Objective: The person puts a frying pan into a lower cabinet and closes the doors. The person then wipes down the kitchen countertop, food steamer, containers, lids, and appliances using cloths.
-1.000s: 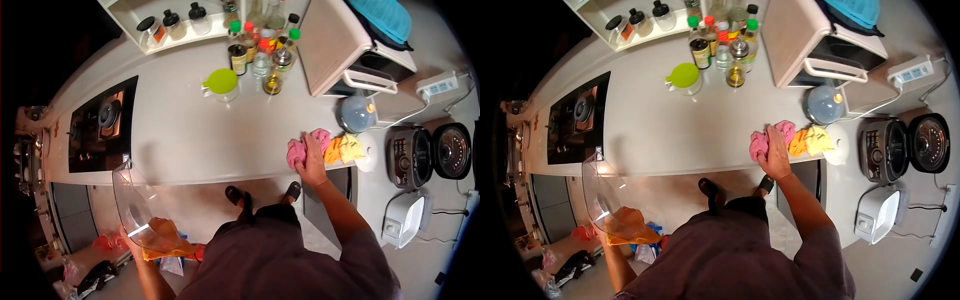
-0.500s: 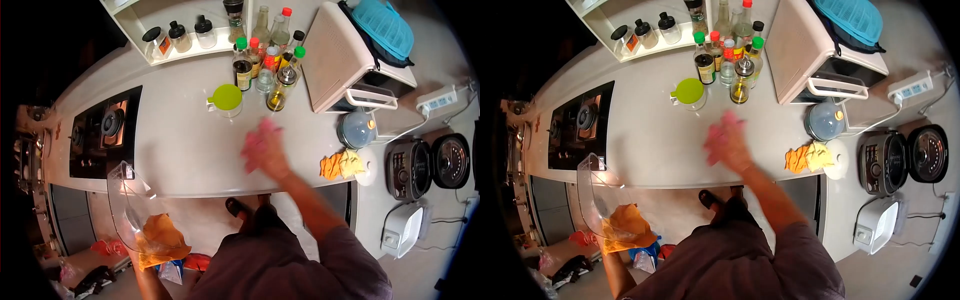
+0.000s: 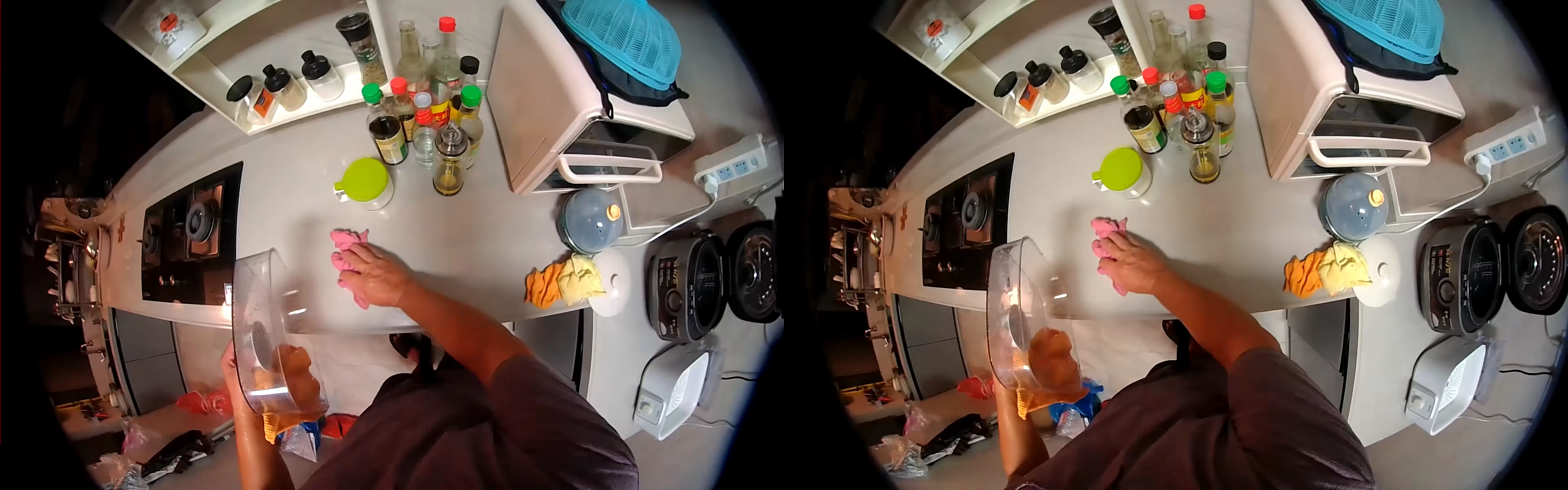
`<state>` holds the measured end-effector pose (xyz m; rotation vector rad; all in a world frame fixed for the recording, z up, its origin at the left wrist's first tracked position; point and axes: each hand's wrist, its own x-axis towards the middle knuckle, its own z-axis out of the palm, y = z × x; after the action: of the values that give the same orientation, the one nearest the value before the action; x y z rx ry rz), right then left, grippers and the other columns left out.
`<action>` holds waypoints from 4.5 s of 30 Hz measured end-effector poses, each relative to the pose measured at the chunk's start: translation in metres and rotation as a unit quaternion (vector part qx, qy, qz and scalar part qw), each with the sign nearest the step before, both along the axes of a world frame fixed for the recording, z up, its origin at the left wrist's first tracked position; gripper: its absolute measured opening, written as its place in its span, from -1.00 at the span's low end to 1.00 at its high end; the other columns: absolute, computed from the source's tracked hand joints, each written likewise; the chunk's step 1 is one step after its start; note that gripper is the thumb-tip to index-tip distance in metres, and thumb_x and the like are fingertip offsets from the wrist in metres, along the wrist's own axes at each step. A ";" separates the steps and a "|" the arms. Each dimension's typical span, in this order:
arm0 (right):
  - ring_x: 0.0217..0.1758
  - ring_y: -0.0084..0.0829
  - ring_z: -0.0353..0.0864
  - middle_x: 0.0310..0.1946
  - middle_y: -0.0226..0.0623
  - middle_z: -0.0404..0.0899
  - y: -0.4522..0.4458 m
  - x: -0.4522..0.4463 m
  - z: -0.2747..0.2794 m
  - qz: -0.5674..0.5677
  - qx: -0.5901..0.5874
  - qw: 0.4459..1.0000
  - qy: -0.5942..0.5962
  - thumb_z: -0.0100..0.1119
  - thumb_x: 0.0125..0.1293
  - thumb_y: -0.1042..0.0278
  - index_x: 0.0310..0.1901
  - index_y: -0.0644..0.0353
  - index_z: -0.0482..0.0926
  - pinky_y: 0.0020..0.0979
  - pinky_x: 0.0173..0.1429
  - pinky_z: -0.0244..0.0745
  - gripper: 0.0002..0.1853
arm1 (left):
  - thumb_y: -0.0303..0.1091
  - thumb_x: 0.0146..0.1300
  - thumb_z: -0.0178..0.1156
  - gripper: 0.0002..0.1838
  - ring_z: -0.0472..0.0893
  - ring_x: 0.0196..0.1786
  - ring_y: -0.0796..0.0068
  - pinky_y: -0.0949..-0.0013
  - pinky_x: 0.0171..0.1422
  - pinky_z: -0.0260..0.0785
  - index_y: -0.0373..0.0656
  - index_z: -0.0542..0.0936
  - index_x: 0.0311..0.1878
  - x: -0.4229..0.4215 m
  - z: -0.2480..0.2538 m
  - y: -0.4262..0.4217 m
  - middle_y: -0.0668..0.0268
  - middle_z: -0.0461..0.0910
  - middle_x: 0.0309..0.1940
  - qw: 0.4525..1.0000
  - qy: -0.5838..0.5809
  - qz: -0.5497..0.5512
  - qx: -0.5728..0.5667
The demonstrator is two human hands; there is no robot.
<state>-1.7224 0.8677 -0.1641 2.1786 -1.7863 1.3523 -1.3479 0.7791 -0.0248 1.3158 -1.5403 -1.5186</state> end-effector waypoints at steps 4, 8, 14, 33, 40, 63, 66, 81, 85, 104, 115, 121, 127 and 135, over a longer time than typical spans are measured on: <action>0.28 -0.02 0.53 0.20 -0.14 0.58 0.051 -0.057 -0.012 -0.119 0.016 0.969 -0.217 0.35 0.24 0.30 -0.07 0.13 0.67 -0.10 0.33 0.53 -0.76 | -0.21 0.41 0.37 -0.60 0.71 -0.15 0.52 0.44 -0.06 0.56 -0.26 0.70 0.20 -0.062 0.026 0.001 0.38 0.76 -0.09 0.979 0.054 -0.087 0.177; 0.24 0.11 0.51 0.24 -0.02 0.57 0.166 -0.107 0.005 -0.411 0.086 0.904 0.078 0.33 0.38 0.32 0.16 0.12 0.67 0.04 0.32 0.49 -0.66 | -0.20 0.47 0.28 -0.55 0.72 -0.06 0.44 0.39 0.11 0.53 -0.30 0.65 0.29 -0.115 0.026 0.012 0.29 0.75 0.00 0.950 -0.107 -0.294 0.016; 0.21 -0.02 0.58 0.14 -0.09 0.63 0.257 -0.093 0.024 -0.218 0.113 0.969 -0.039 0.25 0.26 0.67 0.08 0.12 0.70 -0.10 0.22 0.55 -0.63 | -0.22 0.47 0.29 -0.46 0.67 0.22 0.30 0.21 0.33 0.51 -0.27 0.55 0.41 -0.202 -0.076 0.008 0.18 0.67 0.25 0.842 0.104 -0.521 0.092; 0.13 -0.39 0.65 0.10 -0.18 0.66 0.302 -0.081 0.140 -0.261 -0.053 0.723 -0.637 0.11 0.57 0.38 0.18 0.37 0.55 -0.35 0.30 0.51 -0.71 | -0.23 0.62 0.11 -0.69 0.77 -0.13 0.24 0.22 -0.01 0.65 -0.28 0.68 0.09 -0.287 -0.135 0.124 0.09 0.78 -0.09 0.865 -0.018 -0.205 0.457; 0.32 -0.14 0.55 0.25 0.04 0.55 0.196 -0.013 0.156 -0.025 0.066 0.852 -0.519 0.19 0.46 0.39 0.06 0.33 0.57 -0.12 0.46 0.41 -0.76 | -0.14 0.58 0.26 -0.59 0.74 -0.08 0.32 0.26 0.07 0.62 -0.26 0.66 0.26 -0.224 -0.119 0.098 0.18 0.77 -0.03 0.876 -0.017 -0.243 0.415; 0.57 0.24 0.31 0.46 0.13 0.37 -0.152 0.333 -0.019 -0.128 0.165 0.977 0.034 0.33 0.29 0.37 0.35 0.26 0.54 0.27 0.63 0.20 -0.43 | -0.20 0.61 0.20 -0.51 0.77 -0.10 0.30 0.28 0.07 0.65 -0.42 0.54 0.37 0.254 -0.080 -0.126 0.07 0.78 -0.13 0.937 -0.097 0.026 0.336; 0.43 0.11 0.52 0.32 0.05 0.53 -0.159 0.291 -0.026 -0.071 0.029 0.997 -0.001 0.30 0.30 0.42 0.21 0.26 0.63 0.14 0.53 0.40 -0.57 | -0.21 0.61 0.21 -0.52 0.76 -0.07 0.33 0.29 0.08 0.64 -0.40 0.57 0.37 0.243 -0.084 -0.153 0.07 0.78 -0.12 0.952 -0.090 -0.041 0.288; 0.52 0.26 0.39 0.41 0.21 0.45 -0.110 0.175 -0.039 -0.186 0.081 0.978 -0.043 0.39 0.20 0.43 0.39 0.32 0.50 0.14 0.62 0.28 -0.32 | -0.33 0.50 0.34 -0.58 0.70 0.15 0.45 0.40 0.26 0.53 -0.31 0.61 0.32 -0.096 -0.052 -0.218 0.14 0.71 0.11 0.941 -0.033 -0.336 0.001; 0.58 0.19 0.34 0.47 0.17 0.40 -0.056 0.166 -0.028 -0.210 0.056 0.972 -0.090 0.32 0.34 0.40 0.40 0.33 0.49 0.18 0.65 0.20 -0.40 | -0.32 0.44 0.36 -0.54 0.70 0.09 0.49 0.37 0.26 0.53 -0.35 0.61 0.31 -0.252 -0.114 -0.222 0.27 0.73 0.08 0.888 -0.087 -0.425 -0.154; 0.57 0.38 0.22 0.47 0.28 0.32 -0.119 -0.009 -0.019 -0.525 0.093 0.846 0.014 0.23 0.46 0.27 0.41 0.33 0.42 0.29 0.64 0.11 -0.44 | -0.10 0.39 0.40 -0.70 0.70 -0.35 0.54 0.38 -0.18 0.54 -0.15 0.79 -0.07 -0.116 -0.078 -0.236 0.29 0.74 -0.42 0.838 -0.267 -0.471 -0.075; 0.48 0.32 0.34 0.38 0.26 0.41 -0.247 -0.040 -0.025 -0.412 0.126 0.902 0.010 0.17 0.50 0.29 0.37 0.33 0.44 0.27 0.57 0.21 -0.51 | -0.29 0.33 0.51 -0.81 0.71 -0.26 0.66 0.43 -0.17 0.57 -0.17 0.81 -0.11 0.092 -0.029 -0.211 0.34 0.82 -0.29 0.940 -0.240 -0.240 -0.024; 0.39 0.14 0.43 0.27 0.03 0.53 -0.334 0.020 -0.041 -0.280 0.061 0.936 -0.204 0.36 0.31 0.29 0.25 0.22 0.52 0.12 0.53 0.30 -0.50 | -0.51 0.23 0.50 -0.86 0.60 -0.23 0.71 0.45 -0.18 0.48 -0.26 0.76 -0.17 0.165 -0.018 -0.173 0.44 0.71 -0.32 0.959 -0.275 -0.062 0.020; 0.32 0.11 0.47 0.23 0.05 0.53 -0.320 -0.083 -0.035 -0.322 0.117 0.925 0.161 0.51 0.11 0.19 0.14 0.27 0.56 0.17 0.47 0.28 -0.42 | -0.55 0.29 0.42 -0.83 0.60 -0.22 0.70 0.49 -0.13 0.48 -0.26 0.76 -0.05 0.221 -0.022 -0.143 0.49 0.70 -0.25 0.971 -0.228 0.008 0.072; 0.41 0.11 0.47 0.32 0.03 0.56 -0.439 0.008 -0.058 -0.205 0.060 0.977 0.019 0.29 0.31 0.31 0.19 0.29 0.61 0.09 0.51 0.33 -0.55 | -0.57 0.31 0.37 -0.88 0.65 -0.15 0.62 0.40 -0.04 0.52 -0.29 0.77 -0.10 0.235 -0.037 -0.100 0.38 0.74 -0.25 0.957 -0.193 0.131 0.172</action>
<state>-1.7145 0.4282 -0.2220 1.7270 -2.1931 1.1248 -1.1127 0.6792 -0.0622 2.0293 -1.2822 -1.4604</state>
